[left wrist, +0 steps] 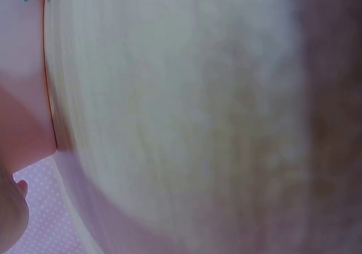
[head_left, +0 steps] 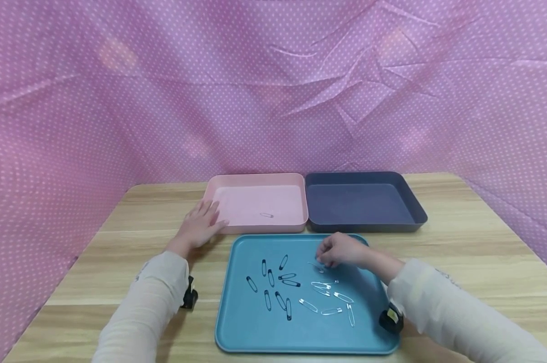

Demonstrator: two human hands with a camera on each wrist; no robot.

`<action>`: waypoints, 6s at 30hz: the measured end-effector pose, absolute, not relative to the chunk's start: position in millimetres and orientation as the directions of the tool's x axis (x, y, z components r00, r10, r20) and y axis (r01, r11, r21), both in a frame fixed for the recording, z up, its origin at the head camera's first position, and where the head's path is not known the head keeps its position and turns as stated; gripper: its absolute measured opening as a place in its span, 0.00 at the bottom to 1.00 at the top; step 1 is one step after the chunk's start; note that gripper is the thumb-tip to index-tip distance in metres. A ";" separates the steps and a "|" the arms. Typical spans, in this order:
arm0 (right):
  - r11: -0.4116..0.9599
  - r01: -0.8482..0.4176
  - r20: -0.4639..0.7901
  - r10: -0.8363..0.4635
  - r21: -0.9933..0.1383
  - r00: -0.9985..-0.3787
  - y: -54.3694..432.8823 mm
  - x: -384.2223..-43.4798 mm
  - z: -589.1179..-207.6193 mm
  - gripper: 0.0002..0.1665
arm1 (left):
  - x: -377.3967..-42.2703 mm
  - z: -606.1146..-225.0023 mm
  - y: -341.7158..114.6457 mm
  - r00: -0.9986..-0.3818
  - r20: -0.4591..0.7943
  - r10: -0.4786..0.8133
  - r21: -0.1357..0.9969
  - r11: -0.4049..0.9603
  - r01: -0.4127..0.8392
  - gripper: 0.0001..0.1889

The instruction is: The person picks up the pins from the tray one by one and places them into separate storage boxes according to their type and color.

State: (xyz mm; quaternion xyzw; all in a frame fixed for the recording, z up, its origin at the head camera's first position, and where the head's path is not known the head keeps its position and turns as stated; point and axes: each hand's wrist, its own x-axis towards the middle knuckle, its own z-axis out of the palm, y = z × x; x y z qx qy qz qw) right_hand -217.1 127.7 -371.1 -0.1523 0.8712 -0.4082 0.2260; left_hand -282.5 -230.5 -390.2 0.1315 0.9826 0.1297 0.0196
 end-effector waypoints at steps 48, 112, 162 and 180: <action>0.710 -0.119 -0.278 -0.417 -0.694 -0.865 108.6 -212.6 -382.1 0.08 | -282.3 -390.5 -230.1 -0.970 -0.015 0.243 0.266 0.936 0.231 0.37; 0.418 -0.033 -0.108 -0.309 -0.908 -0.945 74.0 -271.7 -350.4 0.05 | -281.5 -388.4 -230.0 -0.966 0.003 0.258 0.241 0.938 0.251 0.36; 0.462 -0.008 -0.093 -0.196 -0.887 -0.976 37.2 -328.7 -368.1 0.05 | -283.3 -389.3 -231.8 -0.964 0.006 0.266 0.239 0.936 0.259 0.36; 0.519 -0.026 -0.072 -0.168 -0.854 -0.983 29.3 -341.5 -383.9 0.05 | -284.3 -388.8 -231.6 -0.967 -0.004 0.254 0.220 0.944 0.247 0.36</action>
